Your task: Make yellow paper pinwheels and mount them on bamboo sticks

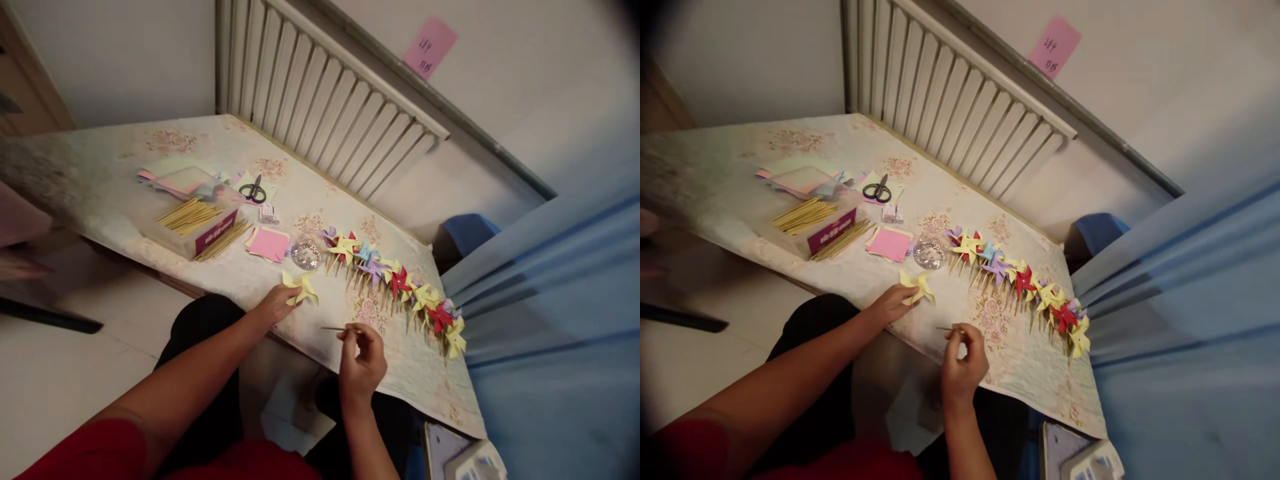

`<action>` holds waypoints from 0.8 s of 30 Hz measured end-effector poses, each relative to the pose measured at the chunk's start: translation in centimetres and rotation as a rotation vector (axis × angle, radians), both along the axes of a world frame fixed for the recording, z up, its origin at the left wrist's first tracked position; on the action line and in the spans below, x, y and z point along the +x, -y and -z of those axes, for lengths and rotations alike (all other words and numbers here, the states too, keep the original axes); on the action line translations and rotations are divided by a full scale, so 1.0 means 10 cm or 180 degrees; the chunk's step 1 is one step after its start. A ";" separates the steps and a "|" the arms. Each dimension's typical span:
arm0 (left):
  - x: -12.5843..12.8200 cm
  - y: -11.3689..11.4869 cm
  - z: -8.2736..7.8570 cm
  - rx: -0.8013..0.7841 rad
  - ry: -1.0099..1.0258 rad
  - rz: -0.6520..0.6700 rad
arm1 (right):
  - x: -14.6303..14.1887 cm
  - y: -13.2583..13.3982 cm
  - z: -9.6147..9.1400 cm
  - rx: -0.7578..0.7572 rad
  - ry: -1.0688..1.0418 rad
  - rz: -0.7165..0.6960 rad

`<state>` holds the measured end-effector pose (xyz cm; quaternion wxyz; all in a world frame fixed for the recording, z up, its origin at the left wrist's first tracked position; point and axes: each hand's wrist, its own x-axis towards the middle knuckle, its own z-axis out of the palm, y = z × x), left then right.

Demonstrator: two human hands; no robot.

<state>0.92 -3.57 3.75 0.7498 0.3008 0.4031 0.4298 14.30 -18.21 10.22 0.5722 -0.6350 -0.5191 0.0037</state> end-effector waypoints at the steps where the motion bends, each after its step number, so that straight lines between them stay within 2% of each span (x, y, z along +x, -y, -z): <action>1: -0.01 0.03 0.00 -0.0167 0.0046 -0.0067 | 0.12 0.01 0.07 0.0024 -0.0330 0.0224; 4: -0.03 0.17 -0.05 -0.0604 0.0026 -0.0209 | 0.42 0.04 0.29 -0.0085 -0.1151 0.0439; 6: -0.05 0.28 -0.09 -0.0696 -0.0081 -0.0258 | 0.58 0.09 0.41 -0.0262 -0.1420 0.0599; 8: -0.07 0.39 -0.14 -0.0641 -0.0190 -0.0293 | 0.70 0.17 0.53 -0.0576 -0.1248 0.0784; 12: -0.09 0.60 -0.25 -0.0491 -0.0292 -0.0326 | 0.82 0.36 0.69 -0.1070 -0.0109 0.1088; 14: -0.10 0.68 -0.32 -0.0497 -0.0302 -0.0349 | 0.83 0.43 0.73 -0.1257 0.0215 0.1005; 17: -0.12 0.77 -0.47 -0.0614 -0.0217 -0.0421 | 0.82 0.49 0.79 -0.1688 0.0063 0.0625; 20: -0.14 0.83 -0.64 -0.0806 0.0034 -0.0571 | 0.80 0.51 0.83 -0.1974 -0.0495 0.0234; 24: -0.16 0.89 -0.79 -0.0522 0.0042 -0.0588 | 0.77 0.52 0.75 -0.1758 -0.1566 -0.0109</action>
